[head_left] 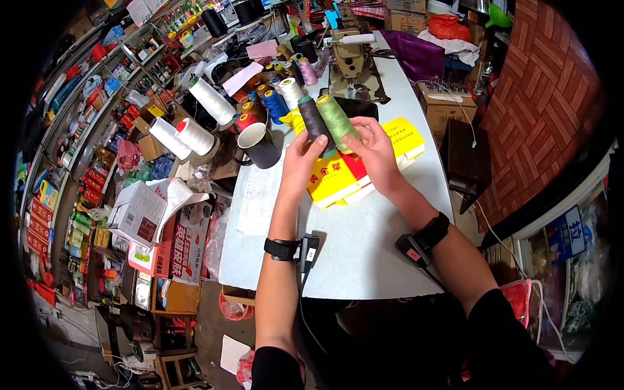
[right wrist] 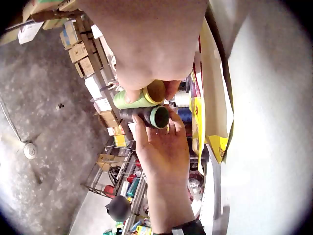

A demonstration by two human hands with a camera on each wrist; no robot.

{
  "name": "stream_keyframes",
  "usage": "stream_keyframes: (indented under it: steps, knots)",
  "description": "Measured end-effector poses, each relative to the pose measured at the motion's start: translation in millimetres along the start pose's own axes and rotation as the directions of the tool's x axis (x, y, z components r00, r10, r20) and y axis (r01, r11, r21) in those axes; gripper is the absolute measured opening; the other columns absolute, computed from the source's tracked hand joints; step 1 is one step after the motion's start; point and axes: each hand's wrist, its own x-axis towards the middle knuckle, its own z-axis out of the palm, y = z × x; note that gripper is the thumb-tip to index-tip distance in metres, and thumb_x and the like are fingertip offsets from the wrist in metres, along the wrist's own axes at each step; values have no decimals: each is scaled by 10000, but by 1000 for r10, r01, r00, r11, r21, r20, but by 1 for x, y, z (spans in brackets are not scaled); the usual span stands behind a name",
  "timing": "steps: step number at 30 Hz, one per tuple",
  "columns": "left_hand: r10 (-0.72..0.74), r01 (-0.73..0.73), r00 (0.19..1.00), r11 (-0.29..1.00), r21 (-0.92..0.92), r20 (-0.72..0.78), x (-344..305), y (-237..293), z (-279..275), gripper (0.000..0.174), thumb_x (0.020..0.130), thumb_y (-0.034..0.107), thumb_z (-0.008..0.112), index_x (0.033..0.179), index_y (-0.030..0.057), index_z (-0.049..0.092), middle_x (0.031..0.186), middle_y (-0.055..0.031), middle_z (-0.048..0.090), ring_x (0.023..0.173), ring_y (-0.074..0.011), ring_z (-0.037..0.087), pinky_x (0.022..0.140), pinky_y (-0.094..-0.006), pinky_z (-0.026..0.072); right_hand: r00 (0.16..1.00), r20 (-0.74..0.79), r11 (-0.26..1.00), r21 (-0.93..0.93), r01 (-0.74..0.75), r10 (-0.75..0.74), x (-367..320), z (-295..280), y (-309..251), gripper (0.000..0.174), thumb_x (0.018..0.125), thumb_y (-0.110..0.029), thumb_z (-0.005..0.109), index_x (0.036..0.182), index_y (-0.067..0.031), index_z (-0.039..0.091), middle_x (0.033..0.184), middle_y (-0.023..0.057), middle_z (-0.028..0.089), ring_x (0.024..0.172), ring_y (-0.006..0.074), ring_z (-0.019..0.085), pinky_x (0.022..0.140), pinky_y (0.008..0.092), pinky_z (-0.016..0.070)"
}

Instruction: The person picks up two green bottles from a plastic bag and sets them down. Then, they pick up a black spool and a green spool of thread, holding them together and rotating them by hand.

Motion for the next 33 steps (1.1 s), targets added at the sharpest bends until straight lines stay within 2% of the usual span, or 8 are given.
stream_keyframes:
  steps: [4, 7, 10, 19, 22, 28, 33]
  knots:
    - [23, -23, 1000, 1000, 3, -10, -1, 1, 3, 372, 978, 267, 663, 1216, -17, 633, 1061, -48, 686, 957, -103, 597, 892, -256, 456, 1000, 6, 999, 41, -24, 24, 0, -1, 1, 412, 951, -80, 678, 1291, 8, 463, 1189, 119, 639, 1065, 141, 616, 931, 270, 497]
    - [23, -23, 1000, 1000, -16, -11, -2, 3, 3, 376, 975, 266, 668, 1218, -18, 634, 1061, -49, 685, 957, -104, 597, 894, -255, 454, 999, 22, 997, 63, -48, 47, -1, 0, -1, 429, 959, -86, 670, 1318, 13, 457, 1193, 118, 640, 1071, 143, 615, 938, 272, 495]
    - [15, -15, 1000, 1000, -7, 9, 0, -1, 2, 333, 988, 269, 638, 1207, 19, 631, 1093, -29, 656, 987, -103, 560, 905, -256, 423, 998, 26, 996, 60, -60, 58, -2, 0, -3, 437, 965, -92, 663, 1336, 19, 459, 1190, 116, 642, 1073, 141, 614, 941, 271, 493]
    - [4, -4, 1000, 1000, 26, 10, -2, 2, 2, 351, 968, 253, 667, 1221, 12, 638, 1057, -24, 656, 964, -95, 562, 885, -247, 432, 999, 6, 998, 51, -46, 46, -1, 0, -1, 430, 978, -103, 649, 1342, 35, 466, 1213, 120, 638, 1092, 142, 609, 952, 273, 491]
    - [31, -30, 1000, 999, 30, -7, 0, -1, 0, 373, 945, 222, 703, 1218, -23, 635, 1092, -79, 683, 994, -133, 608, 919, -273, 459, 998, 27, 996, 73, -57, 55, -1, 0, -1, 433, 983, -109, 644, 1346, 41, 462, 1227, 124, 631, 1110, 148, 607, 973, 279, 488]
    - [37, -37, 999, 999, 5, -24, 0, 0, 0, 427, 930, 205, 713, 1266, -33, 600, 1150, -84, 668, 1052, -149, 601, 960, -287, 448, 997, 49, 997, 39, -62, 60, -1, -1, -1, 436, 987, -115, 640, 1349, 43, 458, 1246, 133, 622, 1128, 152, 603, 997, 285, 483]
    - [77, -78, 995, 997, -14, -57, 2, -2, 1, 525, 901, 163, 744, 1343, -12, 522, 1143, -69, 644, 1036, -141, 591, 956, -294, 454, 997, 43, 998, 19, -65, 65, -2, 1, -5, 440, 984, -115, 644, 1349, 43, 457, 1243, 136, 623, 1129, 153, 603, 998, 284, 484]
